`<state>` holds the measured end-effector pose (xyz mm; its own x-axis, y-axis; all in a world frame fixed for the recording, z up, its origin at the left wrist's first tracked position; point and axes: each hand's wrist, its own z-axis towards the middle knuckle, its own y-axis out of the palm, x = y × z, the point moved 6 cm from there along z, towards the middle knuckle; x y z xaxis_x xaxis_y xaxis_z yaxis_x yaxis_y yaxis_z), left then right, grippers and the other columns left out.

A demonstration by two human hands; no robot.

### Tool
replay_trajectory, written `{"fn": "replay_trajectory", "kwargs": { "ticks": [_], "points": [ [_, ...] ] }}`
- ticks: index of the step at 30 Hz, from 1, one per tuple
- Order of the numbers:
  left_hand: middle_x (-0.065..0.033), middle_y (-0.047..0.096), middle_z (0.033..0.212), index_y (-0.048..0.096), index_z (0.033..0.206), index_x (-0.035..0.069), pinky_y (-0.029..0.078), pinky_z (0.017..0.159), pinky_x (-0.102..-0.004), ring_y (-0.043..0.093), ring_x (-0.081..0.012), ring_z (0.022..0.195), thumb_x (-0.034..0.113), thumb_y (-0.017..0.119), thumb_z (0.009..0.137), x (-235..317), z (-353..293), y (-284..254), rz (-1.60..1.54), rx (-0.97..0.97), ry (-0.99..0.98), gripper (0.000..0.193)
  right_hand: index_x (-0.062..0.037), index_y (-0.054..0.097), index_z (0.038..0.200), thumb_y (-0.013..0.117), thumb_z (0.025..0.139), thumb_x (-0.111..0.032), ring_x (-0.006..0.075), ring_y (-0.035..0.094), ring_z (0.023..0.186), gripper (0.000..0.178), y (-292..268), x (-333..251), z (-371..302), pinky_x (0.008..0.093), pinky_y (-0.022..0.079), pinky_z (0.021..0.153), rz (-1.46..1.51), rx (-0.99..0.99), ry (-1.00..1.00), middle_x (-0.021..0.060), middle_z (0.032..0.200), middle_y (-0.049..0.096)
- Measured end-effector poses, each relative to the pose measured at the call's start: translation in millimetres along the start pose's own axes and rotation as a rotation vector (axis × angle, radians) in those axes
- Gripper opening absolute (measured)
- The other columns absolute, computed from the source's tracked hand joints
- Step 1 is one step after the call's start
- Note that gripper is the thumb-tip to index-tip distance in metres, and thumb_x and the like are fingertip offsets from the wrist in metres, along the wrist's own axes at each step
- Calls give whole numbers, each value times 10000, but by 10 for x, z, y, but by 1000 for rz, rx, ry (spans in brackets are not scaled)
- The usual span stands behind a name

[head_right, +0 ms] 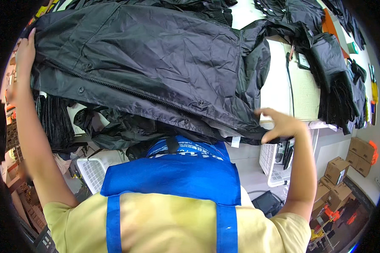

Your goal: The person folds black garments on a white table, aligns edges, and places them into black plastic bags. The person repeatedly picks up garments, folds them, and inserts them into bags, then sets the bags aside.

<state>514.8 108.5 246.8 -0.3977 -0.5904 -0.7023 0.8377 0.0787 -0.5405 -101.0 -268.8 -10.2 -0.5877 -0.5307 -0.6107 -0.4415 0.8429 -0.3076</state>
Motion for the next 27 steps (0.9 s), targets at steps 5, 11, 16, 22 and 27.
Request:
{"fn": "replay_trajectory", "kwargs": {
  "ticks": [5, 11, 16, 22, 27],
  "points": [
    [-230, 600, 941, 522, 1285, 119, 483, 750, -475, 609, -398, 866, 267, 372, 993, -35, 100, 136, -215, -140, -160, 360, 14, 607, 1085, 668, 685, -25, 365, 620, 969, 406, -158, 21, -282, 394, 470, 872, -334, 503, 280, 212, 988, 649],
    [-340, 610, 915, 606, 920, -80, 445, 834, -537, 585, -489, 905, 544, 390, 944, 148, -107, 40, -401, -134, -434, 660, -77, 555, 1151, 456, 714, 113, 344, 569, 1002, 487, -1105, -71, -859, 381, 452, 870, -717, 1552, 71, 143, 1061, 574],
    [-334, 607, 927, 594, 912, -76, 439, 852, -516, 565, -498, 938, 505, 414, 946, 107, -527, 365, -548, -183, -492, 609, -77, 474, 1298, 761, 693, -71, 333, 487, 1166, 670, -446, -938, -26, 413, 409, 969, -663, 1259, -127, 145, 1237, 532],
    [-324, 611, 959, 593, 942, -70, 436, 855, -524, 565, -487, 961, 508, 407, 949, 86, -680, 241, -538, -241, -518, 608, -95, 565, 1206, 749, 698, -149, 350, 562, 1048, 543, 320, -1765, 1128, 433, 428, 934, -278, 710, -277, 141, 1140, 618],
    [-312, 613, 979, 590, 963, -54, 431, 859, -516, 564, -478, 982, 529, 407, 942, 101, -792, 340, -568, -272, -576, 611, -76, 629, 1049, 625, 652, 19, 347, 608, 892, 407, 33, -1761, 552, 387, 502, 786, -482, 1006, -395, 134, 953, 626]
  ]
}}
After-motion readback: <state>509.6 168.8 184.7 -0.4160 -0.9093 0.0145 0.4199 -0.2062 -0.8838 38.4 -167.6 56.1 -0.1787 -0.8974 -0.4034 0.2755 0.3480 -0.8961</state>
